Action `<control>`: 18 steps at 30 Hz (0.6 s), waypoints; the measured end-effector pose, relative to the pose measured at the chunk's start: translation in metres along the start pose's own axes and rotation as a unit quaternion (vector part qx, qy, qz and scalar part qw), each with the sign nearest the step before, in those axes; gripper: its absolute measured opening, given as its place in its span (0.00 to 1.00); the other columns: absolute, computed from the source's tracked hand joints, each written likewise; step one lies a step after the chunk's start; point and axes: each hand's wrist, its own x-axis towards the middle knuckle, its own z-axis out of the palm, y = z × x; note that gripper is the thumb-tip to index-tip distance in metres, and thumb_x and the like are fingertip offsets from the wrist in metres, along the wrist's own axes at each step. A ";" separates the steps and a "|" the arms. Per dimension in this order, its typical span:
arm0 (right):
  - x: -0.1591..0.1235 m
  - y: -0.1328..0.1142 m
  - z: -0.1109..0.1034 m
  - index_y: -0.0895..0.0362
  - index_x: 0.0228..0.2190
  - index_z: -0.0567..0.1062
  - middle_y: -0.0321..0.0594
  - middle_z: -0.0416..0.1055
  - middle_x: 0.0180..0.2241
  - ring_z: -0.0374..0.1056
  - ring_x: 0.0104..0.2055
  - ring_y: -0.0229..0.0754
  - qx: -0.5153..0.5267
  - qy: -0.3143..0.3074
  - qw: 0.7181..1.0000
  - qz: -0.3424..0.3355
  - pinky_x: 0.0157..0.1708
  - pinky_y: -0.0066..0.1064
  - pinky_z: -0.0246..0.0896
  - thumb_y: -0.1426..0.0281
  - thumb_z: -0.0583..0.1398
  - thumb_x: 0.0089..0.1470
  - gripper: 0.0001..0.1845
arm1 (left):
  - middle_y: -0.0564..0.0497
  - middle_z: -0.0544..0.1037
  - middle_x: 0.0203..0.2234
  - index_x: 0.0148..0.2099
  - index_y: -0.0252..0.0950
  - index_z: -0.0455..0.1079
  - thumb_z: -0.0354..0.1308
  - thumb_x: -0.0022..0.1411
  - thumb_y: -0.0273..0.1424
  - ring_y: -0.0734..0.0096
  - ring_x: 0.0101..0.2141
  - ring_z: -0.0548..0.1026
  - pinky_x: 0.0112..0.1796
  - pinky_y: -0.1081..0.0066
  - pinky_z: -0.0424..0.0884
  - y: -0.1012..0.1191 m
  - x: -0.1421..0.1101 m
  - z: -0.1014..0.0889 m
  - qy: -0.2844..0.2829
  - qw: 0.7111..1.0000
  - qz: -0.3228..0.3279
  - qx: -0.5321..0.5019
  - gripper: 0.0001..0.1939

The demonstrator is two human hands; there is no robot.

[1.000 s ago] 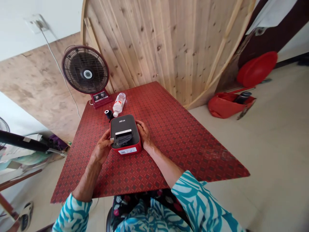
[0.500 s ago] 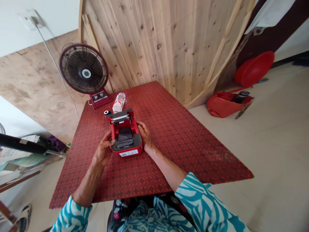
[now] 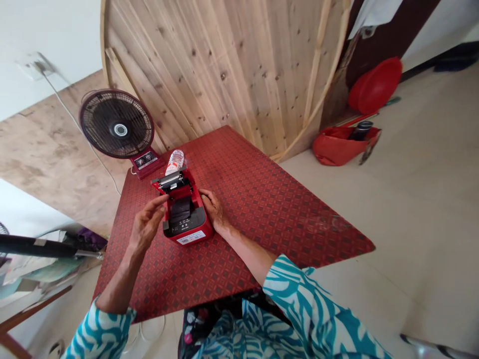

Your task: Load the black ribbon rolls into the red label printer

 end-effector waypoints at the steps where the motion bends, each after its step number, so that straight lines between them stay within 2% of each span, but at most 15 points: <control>1: 0.000 -0.001 0.000 0.49 0.39 0.77 0.35 0.75 0.42 0.67 0.48 0.43 0.001 0.000 1.000 0.001 0.53 0.38 0.58 0.61 0.54 0.53 0.15 | 0.48 0.80 0.42 0.45 0.40 0.77 0.63 0.53 0.38 0.58 0.47 0.74 0.50 0.63 0.68 0.004 0.010 0.002 -0.033 0.998 0.013 0.044 0.17; 3: 0.000 -0.002 0.000 0.49 0.39 0.77 0.35 0.75 0.42 0.67 0.48 0.42 0.003 0.002 1.000 -0.001 0.53 0.37 0.58 0.61 0.54 0.53 0.15 | 0.48 0.82 0.37 0.41 0.40 0.78 0.61 0.53 0.39 0.58 0.41 0.77 0.45 0.63 0.71 0.008 0.032 0.008 -0.102 0.988 0.034 0.108 0.14; 7: 0.000 -0.004 0.001 0.49 0.39 0.76 0.36 0.74 0.41 0.67 0.48 0.43 0.001 0.002 1.000 -0.009 0.53 0.37 0.59 0.61 0.54 0.53 0.15 | 0.50 0.82 0.28 0.36 0.42 0.80 0.60 0.50 0.33 0.61 0.28 0.78 0.33 0.67 0.73 0.008 0.067 0.020 -0.191 0.959 0.049 0.202 0.11; 11: 0.001 -0.004 0.003 0.49 0.39 0.76 0.37 0.74 0.42 0.67 0.48 0.43 -0.003 0.004 1.000 -0.016 0.53 0.37 0.59 0.61 0.53 0.54 0.15 | 0.52 0.79 0.21 0.34 0.43 0.80 0.58 0.49 0.27 0.66 0.17 0.73 0.29 0.68 0.70 0.010 0.077 0.025 -0.237 0.922 0.020 0.306 0.11; 13: 0.001 -0.004 0.004 0.50 0.38 0.76 0.37 0.74 0.41 0.67 0.48 0.43 -0.007 0.008 1.000 -0.017 0.53 0.38 0.59 0.61 0.52 0.54 0.15 | 0.52 0.78 0.20 0.32 0.43 0.79 0.58 0.49 0.26 0.65 0.18 0.73 0.31 0.68 0.69 0.013 0.074 0.027 -0.222 0.903 0.023 0.367 0.10; 15: 0.001 -0.005 0.004 0.51 0.39 0.75 0.38 0.73 0.42 0.67 0.49 0.43 -0.012 0.006 1.000 -0.012 0.53 0.38 0.58 0.62 0.52 0.54 0.16 | 0.51 0.79 0.23 0.32 0.43 0.78 0.58 0.50 0.26 0.63 0.25 0.76 0.35 0.68 0.70 0.017 0.070 0.030 -0.216 0.878 0.047 0.425 0.09; 18: 0.001 -0.006 0.003 0.52 0.41 0.74 0.39 0.73 0.44 0.65 0.51 0.43 -0.026 -0.010 1.000 -0.006 0.55 0.38 0.56 0.62 0.51 0.54 0.17 | 0.47 0.80 0.36 0.38 0.41 0.76 0.55 0.56 0.27 0.60 0.38 0.77 0.41 0.67 0.70 0.023 0.064 0.033 -0.275 0.808 0.088 0.514 0.10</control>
